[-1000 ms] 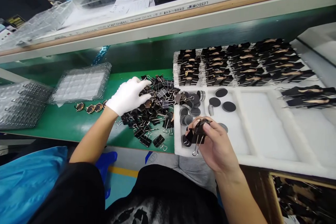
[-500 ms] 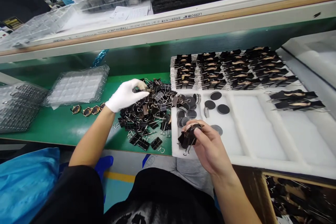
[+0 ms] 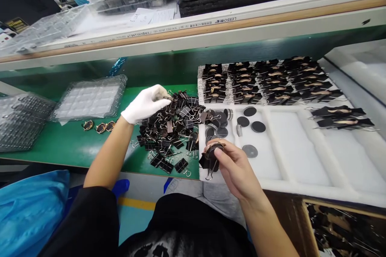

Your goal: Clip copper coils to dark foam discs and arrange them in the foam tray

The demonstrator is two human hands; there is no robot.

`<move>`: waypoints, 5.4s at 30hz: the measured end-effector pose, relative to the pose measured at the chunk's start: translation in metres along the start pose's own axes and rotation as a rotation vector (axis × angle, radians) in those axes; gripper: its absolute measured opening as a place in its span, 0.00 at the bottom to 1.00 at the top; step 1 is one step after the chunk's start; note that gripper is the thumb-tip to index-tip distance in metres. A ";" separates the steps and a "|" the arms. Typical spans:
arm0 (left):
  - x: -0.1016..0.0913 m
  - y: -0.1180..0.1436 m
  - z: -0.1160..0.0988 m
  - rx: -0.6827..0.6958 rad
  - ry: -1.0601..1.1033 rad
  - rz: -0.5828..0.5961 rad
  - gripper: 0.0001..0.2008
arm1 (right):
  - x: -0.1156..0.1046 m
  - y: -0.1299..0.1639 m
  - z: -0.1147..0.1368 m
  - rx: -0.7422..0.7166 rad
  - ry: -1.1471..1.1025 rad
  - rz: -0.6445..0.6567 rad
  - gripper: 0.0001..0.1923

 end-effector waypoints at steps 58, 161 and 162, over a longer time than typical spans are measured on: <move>0.093 0.101 -0.070 -0.133 0.450 0.003 0.17 | -0.001 0.006 0.016 -0.291 0.130 -0.168 0.09; 0.103 0.075 -0.113 0.106 0.084 0.579 0.18 | -0.035 0.013 0.039 -0.035 0.250 -0.228 0.19; 0.103 0.073 -0.116 0.140 0.073 0.578 0.17 | -0.036 0.013 0.047 -0.059 0.312 -0.193 0.18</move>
Point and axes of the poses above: each hand's wrist, its own y-axis away from the middle knuckle, its own x-axis out of the palm, z = x × y, the point moved 9 cm from there along -y, towards the middle knuckle
